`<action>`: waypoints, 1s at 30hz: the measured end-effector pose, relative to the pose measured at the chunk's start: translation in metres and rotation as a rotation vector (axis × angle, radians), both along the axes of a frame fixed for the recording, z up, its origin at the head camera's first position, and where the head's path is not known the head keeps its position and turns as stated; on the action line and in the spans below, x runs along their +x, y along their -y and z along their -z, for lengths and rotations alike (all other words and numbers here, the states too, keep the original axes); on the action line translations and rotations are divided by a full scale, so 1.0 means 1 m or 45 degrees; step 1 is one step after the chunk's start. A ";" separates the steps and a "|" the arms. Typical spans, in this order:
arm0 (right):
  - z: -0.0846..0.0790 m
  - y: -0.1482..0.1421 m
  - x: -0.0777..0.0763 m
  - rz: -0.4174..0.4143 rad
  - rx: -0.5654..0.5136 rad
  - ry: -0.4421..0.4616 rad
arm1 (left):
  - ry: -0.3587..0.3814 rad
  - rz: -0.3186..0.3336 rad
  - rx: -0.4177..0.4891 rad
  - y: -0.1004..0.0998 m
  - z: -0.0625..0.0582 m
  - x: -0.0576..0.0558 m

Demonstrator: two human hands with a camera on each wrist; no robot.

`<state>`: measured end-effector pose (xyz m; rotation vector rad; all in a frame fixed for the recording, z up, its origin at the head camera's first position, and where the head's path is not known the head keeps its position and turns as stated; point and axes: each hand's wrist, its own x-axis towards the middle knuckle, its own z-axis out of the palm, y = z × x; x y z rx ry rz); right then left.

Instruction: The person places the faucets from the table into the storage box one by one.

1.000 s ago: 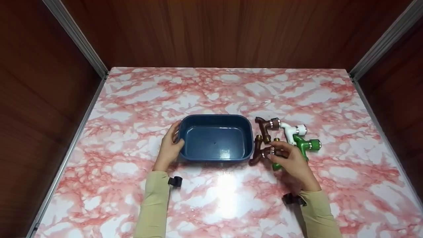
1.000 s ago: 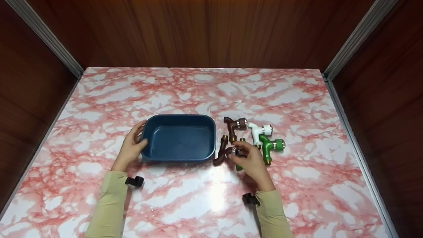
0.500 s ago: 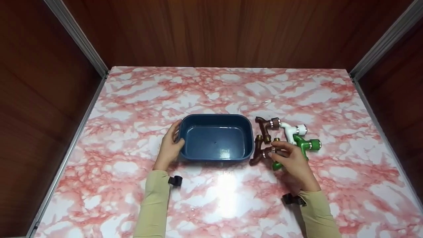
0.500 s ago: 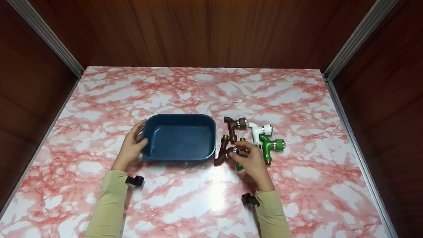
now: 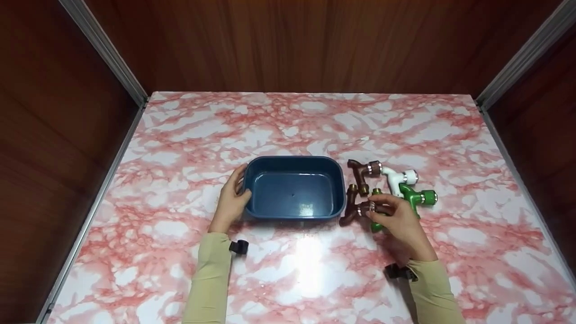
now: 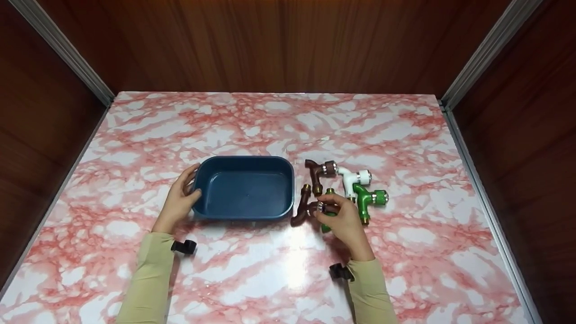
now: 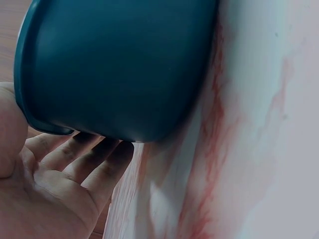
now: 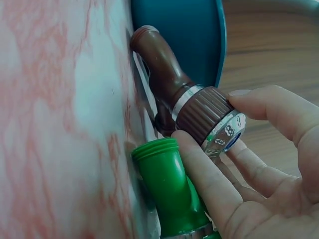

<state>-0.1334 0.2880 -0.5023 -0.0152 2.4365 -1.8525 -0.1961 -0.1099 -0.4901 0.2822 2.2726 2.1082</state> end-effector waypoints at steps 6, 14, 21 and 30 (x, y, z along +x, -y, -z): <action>-0.004 -0.001 0.001 0.020 -0.041 0.047 | -0.016 -0.007 0.024 -0.001 0.000 0.000; -0.010 -0.004 0.004 0.073 -0.031 0.059 | -0.017 -0.014 0.015 -0.001 0.001 -0.001; -0.017 -0.004 0.008 0.090 -0.093 0.025 | -0.001 -0.012 -0.005 0.000 0.001 -0.001; -0.029 -0.006 0.011 0.127 -0.122 -0.072 | 0.008 -0.004 0.002 0.000 0.001 -0.001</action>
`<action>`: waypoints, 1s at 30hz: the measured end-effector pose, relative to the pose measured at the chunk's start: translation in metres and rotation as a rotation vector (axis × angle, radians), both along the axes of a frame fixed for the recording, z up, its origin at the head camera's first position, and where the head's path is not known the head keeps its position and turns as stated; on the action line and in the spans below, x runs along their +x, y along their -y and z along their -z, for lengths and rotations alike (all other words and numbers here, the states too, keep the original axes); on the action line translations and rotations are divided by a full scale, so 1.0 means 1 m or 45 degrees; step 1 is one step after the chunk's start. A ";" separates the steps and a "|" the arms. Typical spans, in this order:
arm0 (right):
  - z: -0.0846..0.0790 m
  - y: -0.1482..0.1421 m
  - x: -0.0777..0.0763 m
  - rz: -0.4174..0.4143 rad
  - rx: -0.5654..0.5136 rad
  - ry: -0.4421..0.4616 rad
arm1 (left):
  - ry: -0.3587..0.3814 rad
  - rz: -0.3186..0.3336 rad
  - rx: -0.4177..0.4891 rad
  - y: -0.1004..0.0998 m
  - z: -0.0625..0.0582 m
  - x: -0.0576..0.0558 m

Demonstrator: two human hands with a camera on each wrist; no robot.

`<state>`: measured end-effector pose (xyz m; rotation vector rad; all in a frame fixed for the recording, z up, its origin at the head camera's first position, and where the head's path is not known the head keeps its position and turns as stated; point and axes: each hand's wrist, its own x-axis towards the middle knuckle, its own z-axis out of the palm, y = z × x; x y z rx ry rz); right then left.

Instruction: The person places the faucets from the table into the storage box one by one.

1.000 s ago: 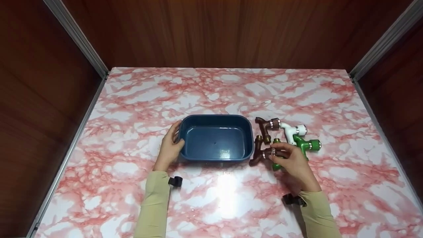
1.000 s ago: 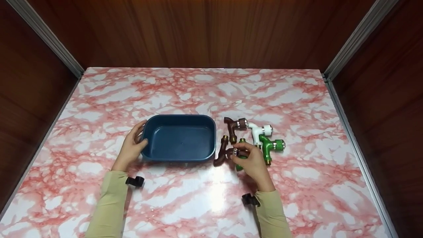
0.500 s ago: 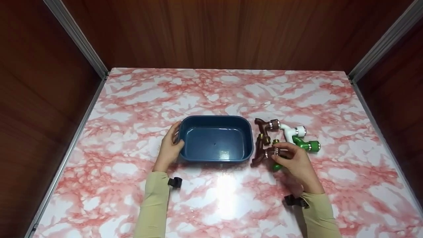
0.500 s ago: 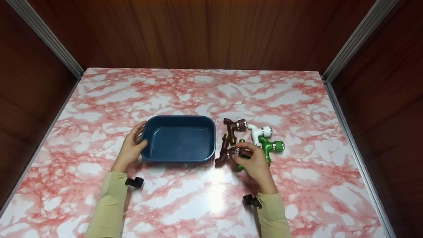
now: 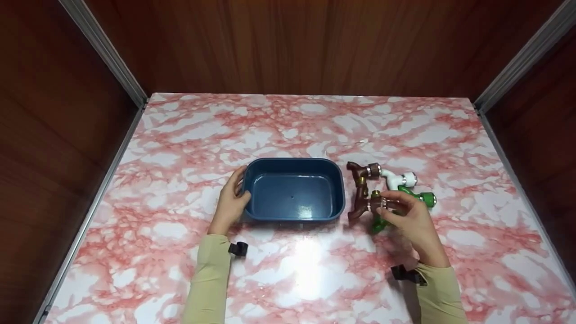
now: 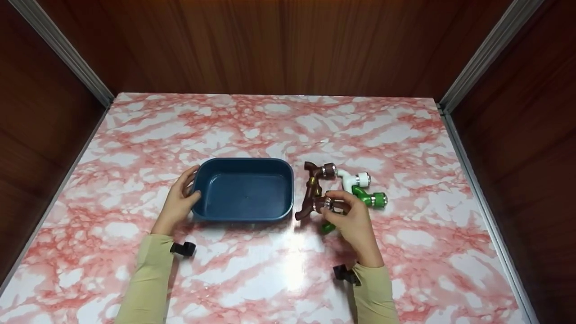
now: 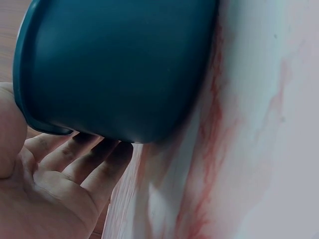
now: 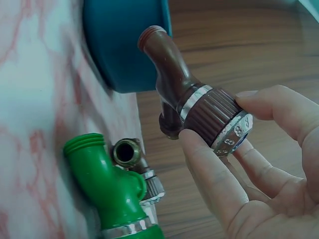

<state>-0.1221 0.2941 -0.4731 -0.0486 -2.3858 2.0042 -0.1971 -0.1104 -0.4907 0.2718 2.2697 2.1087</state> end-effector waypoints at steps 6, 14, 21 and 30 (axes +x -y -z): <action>-0.005 -0.002 0.002 0.003 -0.033 -0.018 | 0.008 0.008 -0.007 0.001 0.000 0.001; -0.012 -0.001 0.001 -0.013 -0.138 -0.020 | -0.011 0.006 0.019 0.000 0.002 -0.001; -0.017 0.001 -0.001 -0.011 -0.181 -0.013 | -0.007 -0.001 0.016 0.000 0.001 0.000; -0.018 0.005 -0.006 -0.024 -0.139 -0.022 | -0.027 0.007 0.003 0.000 -0.001 0.002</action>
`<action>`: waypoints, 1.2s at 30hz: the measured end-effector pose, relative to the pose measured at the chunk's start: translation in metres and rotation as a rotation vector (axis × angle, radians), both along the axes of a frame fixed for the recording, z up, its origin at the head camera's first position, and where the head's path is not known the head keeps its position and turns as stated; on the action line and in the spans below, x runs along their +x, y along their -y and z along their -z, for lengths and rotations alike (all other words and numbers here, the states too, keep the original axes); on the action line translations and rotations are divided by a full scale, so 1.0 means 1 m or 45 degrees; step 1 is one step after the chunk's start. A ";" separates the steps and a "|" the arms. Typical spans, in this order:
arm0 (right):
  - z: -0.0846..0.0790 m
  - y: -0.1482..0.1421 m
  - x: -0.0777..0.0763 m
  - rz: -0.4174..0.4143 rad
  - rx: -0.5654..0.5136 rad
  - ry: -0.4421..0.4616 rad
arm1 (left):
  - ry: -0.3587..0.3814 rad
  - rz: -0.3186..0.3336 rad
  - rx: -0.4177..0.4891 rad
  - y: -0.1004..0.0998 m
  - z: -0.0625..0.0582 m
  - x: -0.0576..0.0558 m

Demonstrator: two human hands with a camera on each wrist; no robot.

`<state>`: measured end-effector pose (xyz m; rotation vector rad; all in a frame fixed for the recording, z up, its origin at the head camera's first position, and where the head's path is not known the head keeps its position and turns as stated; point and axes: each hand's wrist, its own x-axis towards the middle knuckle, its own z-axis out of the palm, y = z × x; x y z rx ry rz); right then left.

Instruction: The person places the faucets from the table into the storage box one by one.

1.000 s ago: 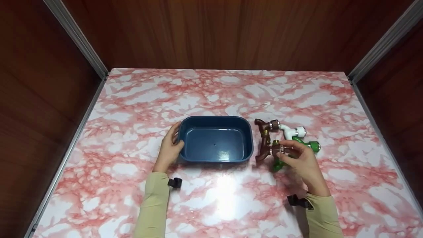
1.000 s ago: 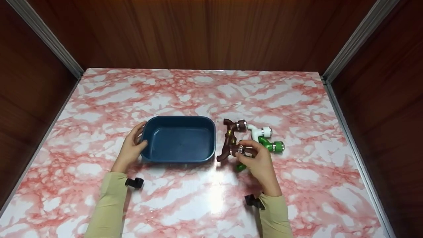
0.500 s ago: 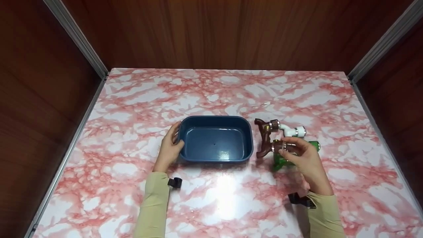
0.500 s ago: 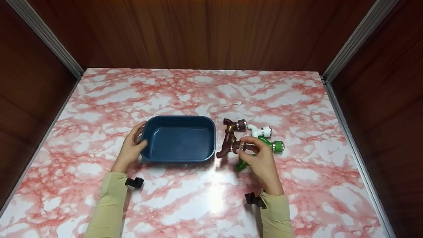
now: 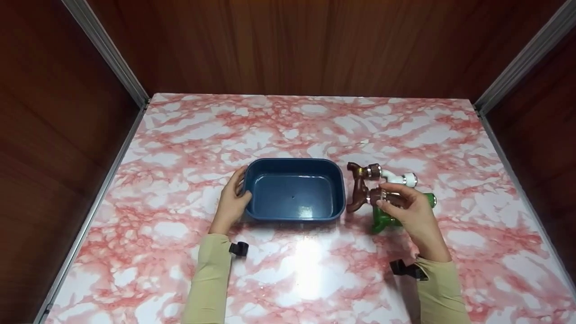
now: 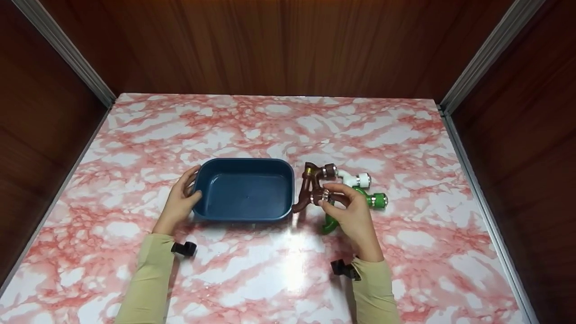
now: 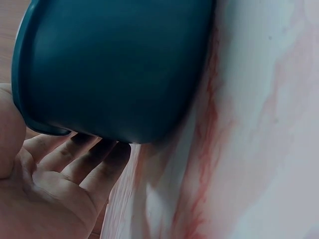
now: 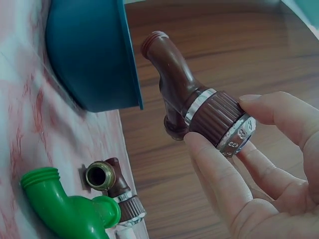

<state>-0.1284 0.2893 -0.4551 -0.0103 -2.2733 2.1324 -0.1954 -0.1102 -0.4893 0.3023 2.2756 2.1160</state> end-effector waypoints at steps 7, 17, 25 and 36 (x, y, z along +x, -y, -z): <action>0.000 0.006 -0.004 -0.025 -0.035 -0.023 | -0.003 -0.010 0.013 0.000 0.001 -0.001; -0.001 0.017 -0.009 -0.031 0.023 -0.081 | -0.004 -0.018 0.021 -0.001 0.002 -0.001; -0.004 0.026 -0.015 -0.058 0.014 -0.101 | 0.014 -0.023 -0.008 0.000 0.001 0.000; -0.006 0.040 -0.024 -0.085 -0.057 -0.082 | 0.004 -0.035 0.003 -0.001 0.001 -0.001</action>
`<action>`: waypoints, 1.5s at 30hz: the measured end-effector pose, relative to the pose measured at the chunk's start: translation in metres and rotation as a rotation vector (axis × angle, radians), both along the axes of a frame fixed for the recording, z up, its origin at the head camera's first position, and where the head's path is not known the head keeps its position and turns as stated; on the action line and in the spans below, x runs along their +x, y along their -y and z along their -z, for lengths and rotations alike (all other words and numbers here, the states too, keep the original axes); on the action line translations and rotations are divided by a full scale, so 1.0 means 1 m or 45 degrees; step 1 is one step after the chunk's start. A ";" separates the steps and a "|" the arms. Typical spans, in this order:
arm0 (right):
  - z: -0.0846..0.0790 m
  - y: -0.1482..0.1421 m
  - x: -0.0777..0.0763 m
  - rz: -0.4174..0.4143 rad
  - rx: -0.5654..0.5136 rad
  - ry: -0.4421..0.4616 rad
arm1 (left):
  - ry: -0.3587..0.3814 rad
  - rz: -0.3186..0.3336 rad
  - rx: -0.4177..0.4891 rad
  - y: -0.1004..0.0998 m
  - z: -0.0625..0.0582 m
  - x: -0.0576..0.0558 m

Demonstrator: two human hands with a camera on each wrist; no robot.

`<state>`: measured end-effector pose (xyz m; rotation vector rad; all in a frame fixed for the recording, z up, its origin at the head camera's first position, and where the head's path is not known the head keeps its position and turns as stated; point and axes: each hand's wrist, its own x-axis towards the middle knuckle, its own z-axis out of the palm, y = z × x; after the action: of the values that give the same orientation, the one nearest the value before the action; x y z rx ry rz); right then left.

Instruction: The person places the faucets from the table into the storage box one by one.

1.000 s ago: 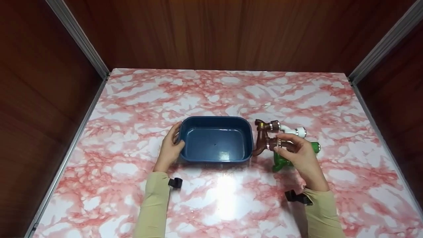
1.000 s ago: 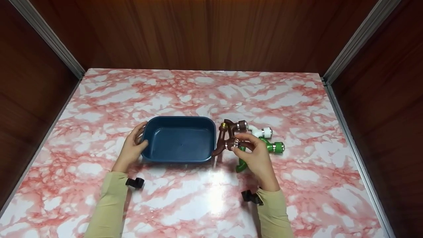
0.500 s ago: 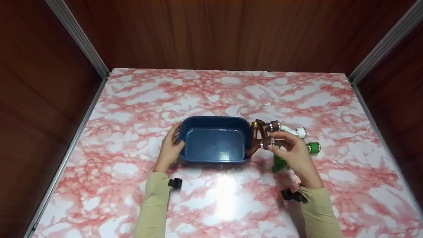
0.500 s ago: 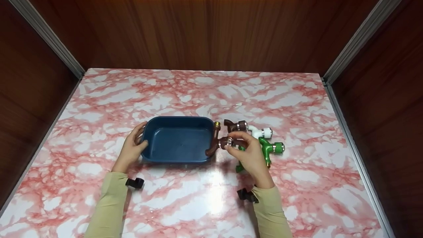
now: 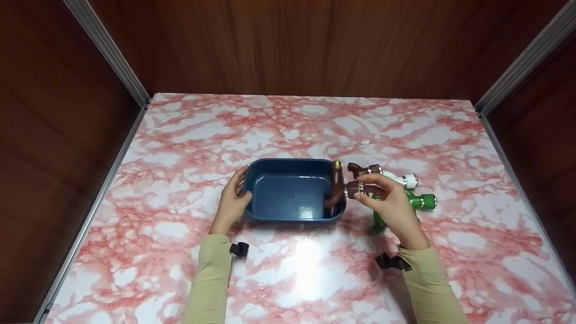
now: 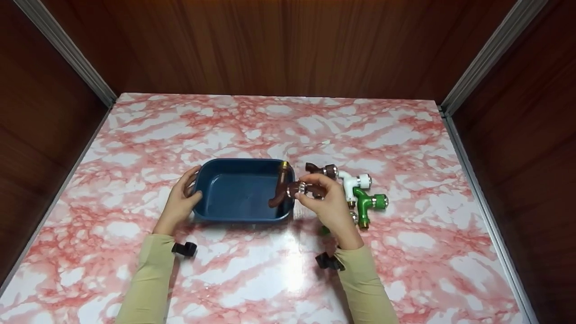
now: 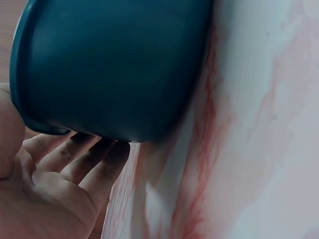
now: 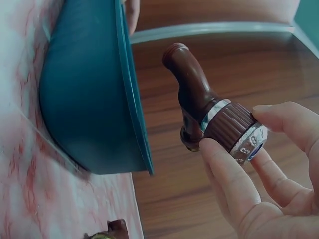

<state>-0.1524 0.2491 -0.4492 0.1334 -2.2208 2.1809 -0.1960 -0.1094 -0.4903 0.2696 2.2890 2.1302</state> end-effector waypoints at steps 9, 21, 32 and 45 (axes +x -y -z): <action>-0.003 0.010 -0.008 -0.049 -0.031 0.017 | -0.012 -0.010 0.014 0.000 0.002 -0.001; -0.006 0.030 -0.017 -0.083 -0.072 0.038 | 0.008 0.003 -0.001 0.001 0.002 -0.001; -0.003 0.049 -0.022 -0.165 -0.050 0.013 | 0.006 0.001 0.027 0.000 0.003 -0.002; -0.004 0.068 -0.031 -0.182 -0.001 0.057 | -0.008 -0.002 0.018 0.000 0.003 -0.002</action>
<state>-0.1836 0.1814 -0.4453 0.2536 -2.3016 2.2773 -0.1977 -0.1096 -0.4938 0.2752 2.2789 2.1501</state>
